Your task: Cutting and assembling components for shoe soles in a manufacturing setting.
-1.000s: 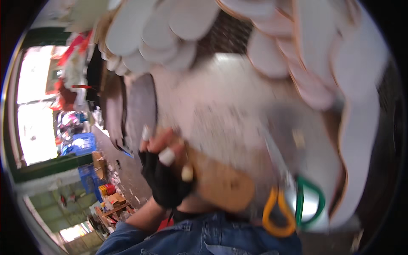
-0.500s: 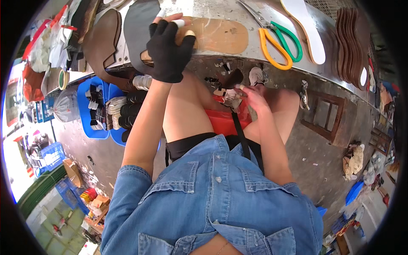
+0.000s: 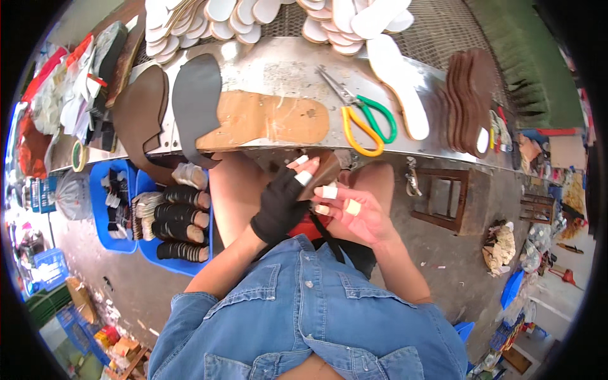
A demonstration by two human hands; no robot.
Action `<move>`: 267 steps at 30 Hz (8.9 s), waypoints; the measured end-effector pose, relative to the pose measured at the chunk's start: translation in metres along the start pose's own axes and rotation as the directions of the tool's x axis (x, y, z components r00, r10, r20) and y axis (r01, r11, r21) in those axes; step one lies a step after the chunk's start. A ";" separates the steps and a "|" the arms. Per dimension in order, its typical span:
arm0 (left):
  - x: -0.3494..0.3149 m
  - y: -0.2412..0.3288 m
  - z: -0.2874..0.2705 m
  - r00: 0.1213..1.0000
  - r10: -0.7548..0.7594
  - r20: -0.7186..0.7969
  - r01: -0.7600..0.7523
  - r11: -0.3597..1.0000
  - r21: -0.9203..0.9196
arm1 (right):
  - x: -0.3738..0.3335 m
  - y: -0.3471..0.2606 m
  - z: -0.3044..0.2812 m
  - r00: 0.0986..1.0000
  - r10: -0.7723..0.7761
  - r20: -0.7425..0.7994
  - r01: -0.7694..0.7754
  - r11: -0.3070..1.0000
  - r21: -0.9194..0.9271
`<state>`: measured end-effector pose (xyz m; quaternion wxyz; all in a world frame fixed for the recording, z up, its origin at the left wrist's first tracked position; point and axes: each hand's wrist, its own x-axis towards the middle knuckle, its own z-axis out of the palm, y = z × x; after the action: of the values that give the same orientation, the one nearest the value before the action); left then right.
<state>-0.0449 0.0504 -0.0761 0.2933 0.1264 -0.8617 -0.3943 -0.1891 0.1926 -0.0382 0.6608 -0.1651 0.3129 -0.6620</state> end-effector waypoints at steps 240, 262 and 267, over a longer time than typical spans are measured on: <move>0.093 0.095 -0.108 0.896 -0.082 0.437 -0.052 0.957 0.287 | 0.032 -0.132 0.099 0.971 0.100 0.218 0.238 -0.286 -0.928; 0.073 0.076 -0.102 0.858 -0.275 0.435 0.514 0.477 -0.713 | 0.038 -0.061 0.096 0.865 -0.480 -0.150 0.332 0.769 -0.546; 0.072 0.075 -0.100 0.899 -0.229 0.374 0.438 0.495 -0.750 | 0.035 -0.044 0.094 0.837 -0.544 -0.063 0.416 0.707 -0.572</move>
<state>-0.0409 0.0069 0.0611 0.1359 0.0955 -0.5644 -0.8086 -0.1667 0.1374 0.0533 0.3504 -0.3423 0.5042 -0.7112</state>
